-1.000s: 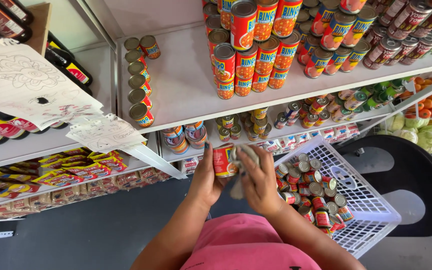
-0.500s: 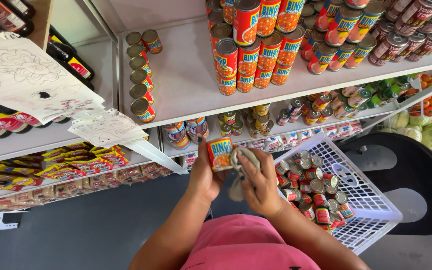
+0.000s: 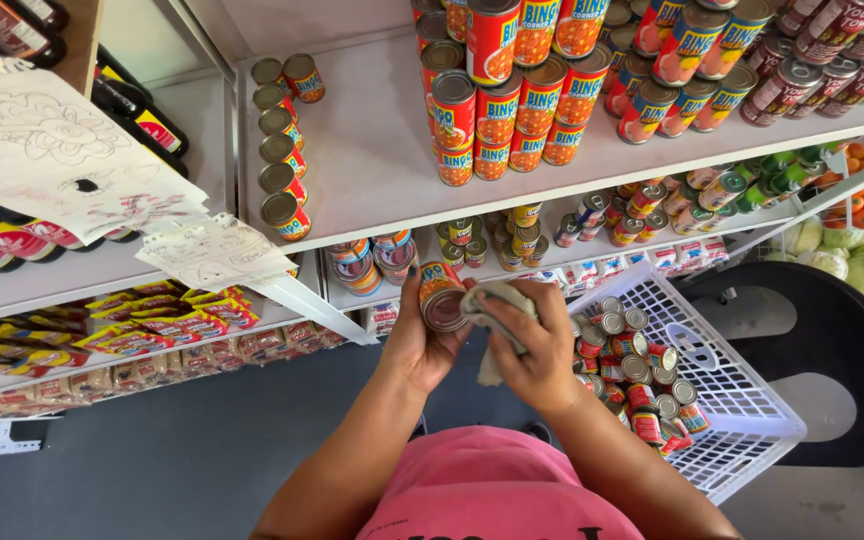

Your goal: Cleaning dust off of canned goods with a cloth and stocking them neatly on a grocery store shelf.

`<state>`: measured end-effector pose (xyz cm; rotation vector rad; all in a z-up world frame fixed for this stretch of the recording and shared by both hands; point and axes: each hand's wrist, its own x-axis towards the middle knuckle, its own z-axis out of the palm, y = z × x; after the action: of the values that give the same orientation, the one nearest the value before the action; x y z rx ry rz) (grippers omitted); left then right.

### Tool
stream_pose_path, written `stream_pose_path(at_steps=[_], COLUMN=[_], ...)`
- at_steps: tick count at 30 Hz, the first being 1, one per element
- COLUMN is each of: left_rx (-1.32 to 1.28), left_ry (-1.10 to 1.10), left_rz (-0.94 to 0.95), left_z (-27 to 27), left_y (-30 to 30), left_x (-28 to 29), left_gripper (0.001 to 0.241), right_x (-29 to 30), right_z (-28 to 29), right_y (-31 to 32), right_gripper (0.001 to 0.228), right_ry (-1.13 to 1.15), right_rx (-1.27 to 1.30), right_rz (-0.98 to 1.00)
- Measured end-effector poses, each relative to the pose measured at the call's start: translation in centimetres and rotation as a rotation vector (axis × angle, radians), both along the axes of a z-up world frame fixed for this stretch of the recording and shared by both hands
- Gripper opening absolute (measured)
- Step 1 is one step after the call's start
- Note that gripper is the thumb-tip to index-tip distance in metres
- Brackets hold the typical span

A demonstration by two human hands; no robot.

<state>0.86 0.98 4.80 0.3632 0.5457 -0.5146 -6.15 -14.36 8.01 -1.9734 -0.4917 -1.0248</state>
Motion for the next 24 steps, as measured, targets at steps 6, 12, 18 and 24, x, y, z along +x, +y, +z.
stream_pose_path(at_steps=[6,12,18,24], left_rx=[-0.016,-0.007,0.03,0.069], left_ry=[-0.041,-0.072,-0.083,-0.087], left_rz=[0.03,0.06,0.043,0.042], left_z=[-1.5,-1.7,-1.0,1.6], left_y=[-0.2,-0.3,-0.5,-0.1], left_x=[-0.2,-0.2,-0.7,-0.6], left_gripper=[0.05,0.048,0.052,0.053], right_x=[0.7,1.5,1.6,1.5], right_z=[1.6,2.2,2.2,1.7], right_y=[1.7,2.4,3.1,4.2], right_gripper=[0.018,0.015,0.013,0.011], right_ry=[-0.086,-0.112,-0.122,-0.1], right_rx=[-0.061,-0.073,-0.106,-0.099], right_rz=[-0.136,-0.167,-0.113,-0.065])
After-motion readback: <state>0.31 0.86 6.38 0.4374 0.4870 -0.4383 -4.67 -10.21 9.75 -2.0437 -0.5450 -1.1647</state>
